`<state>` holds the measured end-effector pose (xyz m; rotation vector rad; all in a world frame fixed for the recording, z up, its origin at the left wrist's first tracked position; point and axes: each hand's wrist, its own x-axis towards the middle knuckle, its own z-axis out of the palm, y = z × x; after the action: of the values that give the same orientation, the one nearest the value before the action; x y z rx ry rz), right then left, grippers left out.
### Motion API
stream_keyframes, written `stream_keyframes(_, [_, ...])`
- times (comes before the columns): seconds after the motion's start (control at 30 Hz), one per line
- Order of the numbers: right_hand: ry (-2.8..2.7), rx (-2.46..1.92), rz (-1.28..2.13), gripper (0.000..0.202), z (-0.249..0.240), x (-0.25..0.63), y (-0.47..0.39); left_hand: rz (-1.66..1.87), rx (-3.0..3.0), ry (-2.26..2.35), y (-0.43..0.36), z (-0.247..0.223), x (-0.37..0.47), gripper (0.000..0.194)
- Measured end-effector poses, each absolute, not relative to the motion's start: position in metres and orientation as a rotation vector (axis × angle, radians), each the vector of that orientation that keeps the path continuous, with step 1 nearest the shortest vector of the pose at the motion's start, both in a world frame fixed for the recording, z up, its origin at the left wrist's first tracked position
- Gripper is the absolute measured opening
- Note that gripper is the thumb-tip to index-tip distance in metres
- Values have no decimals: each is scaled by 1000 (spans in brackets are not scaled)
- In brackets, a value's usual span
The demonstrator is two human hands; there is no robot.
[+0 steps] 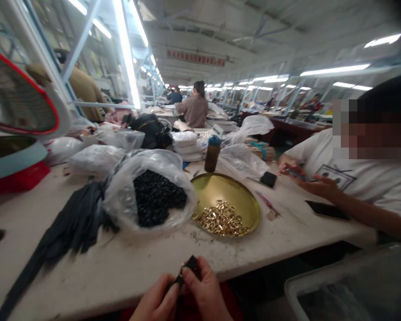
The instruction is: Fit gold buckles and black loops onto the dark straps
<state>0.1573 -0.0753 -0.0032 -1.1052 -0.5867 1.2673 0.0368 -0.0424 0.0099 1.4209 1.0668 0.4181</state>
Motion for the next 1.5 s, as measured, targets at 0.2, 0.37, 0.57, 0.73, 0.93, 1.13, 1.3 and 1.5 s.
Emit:
stream_keyframes(0.2, [-650,-1161,1435,32,-6,155,-85,462,1217,987,-46,14,30,44])
stream_keyframes(0.37, [-543,-1177,1498,29,-12,158,-86,385,1166,988,-43,11,30,42])
stream_keyframes(0.57, [-433,-1084,1634,27,-10,156,-78,409,1179,1006,-41,6,30,38])
stream_keyframes(0.73, [-758,-1414,1348,28,-14,157,-81,375,1209,1071,-42,3,30,34])
stream_keyframes(0.93, [-1081,-1583,1065,21,-17,158,-84,441,1379,1167,-44,5,25,25])
stream_keyframes(1.13, [-835,-1257,1542,29,-5,159,-80,388,1406,1104,-47,14,16,28])
stream_keyframes(1.3, [-890,-1217,1523,33,4,155,-70,463,1255,1086,-32,16,14,29])
stream_keyframes(1.5, [-1361,-1456,1202,44,6,187,-17,520,1241,954,-5,8,20,31])
